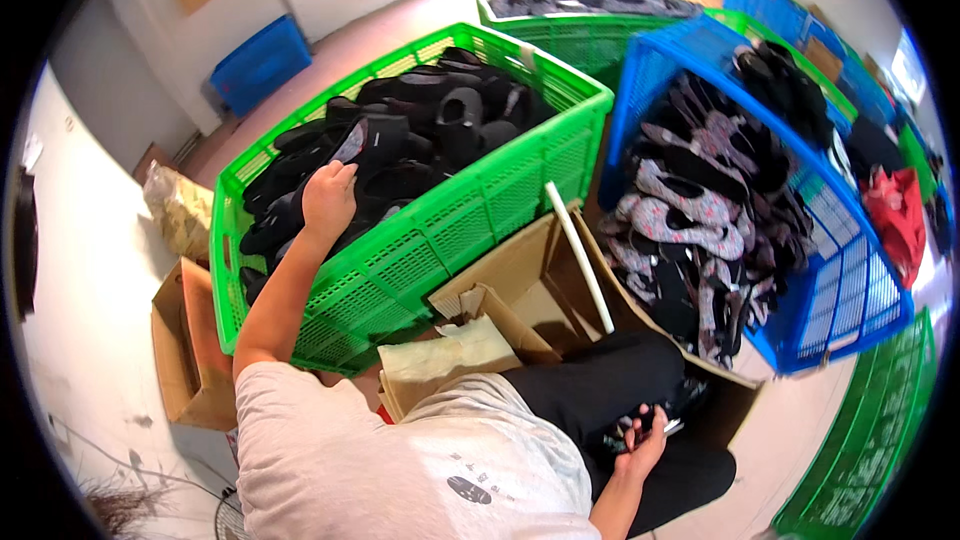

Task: The person sits on the floor and repairs slippers by hand. They pick up a slipper, use a small tool to adjust or remove parts of the sole, and then place the slipper into a green crate. The process is repeated for multiple slippers.

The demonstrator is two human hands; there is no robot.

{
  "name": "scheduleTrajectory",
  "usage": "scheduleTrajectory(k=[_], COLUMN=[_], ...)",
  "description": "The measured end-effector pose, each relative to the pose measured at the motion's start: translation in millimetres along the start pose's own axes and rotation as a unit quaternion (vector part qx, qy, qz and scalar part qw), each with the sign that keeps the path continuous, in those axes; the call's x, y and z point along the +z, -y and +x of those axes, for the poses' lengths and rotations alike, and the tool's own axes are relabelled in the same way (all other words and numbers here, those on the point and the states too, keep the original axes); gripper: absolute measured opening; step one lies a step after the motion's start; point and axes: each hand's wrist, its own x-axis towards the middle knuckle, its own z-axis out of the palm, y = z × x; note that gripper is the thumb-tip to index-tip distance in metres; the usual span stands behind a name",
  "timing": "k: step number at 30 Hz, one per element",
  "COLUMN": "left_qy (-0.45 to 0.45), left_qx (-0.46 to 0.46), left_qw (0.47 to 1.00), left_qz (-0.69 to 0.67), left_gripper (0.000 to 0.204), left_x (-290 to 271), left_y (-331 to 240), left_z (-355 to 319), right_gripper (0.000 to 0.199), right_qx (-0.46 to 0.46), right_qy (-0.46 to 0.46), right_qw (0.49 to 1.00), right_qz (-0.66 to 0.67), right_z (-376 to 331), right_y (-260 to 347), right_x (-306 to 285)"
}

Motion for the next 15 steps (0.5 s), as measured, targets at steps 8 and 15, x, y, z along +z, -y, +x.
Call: scheduleTrajectory(k=[8,15], left_qy=[0.158,0.301], left_qx=[0.209,0.259], left_qw=[0.896,0.748], left_qz=[-0.358,-0.532], left_gripper=[0.019,0.021], left_x=[-24.3,-7.9], left_y=[-238.3,-358.1], left_z=[-6.7,-72.2], right_gripper=[0.027,0.049], right_qx=[-0.027,-0.008], right_qy=[0.078,0.146], right_qw=[0.996,0.988], right_qz=[-0.044,-0.053], right_z=[-24.2,-27.0], right_y=[28.7,22.3], right_x=[32.7,3.8])
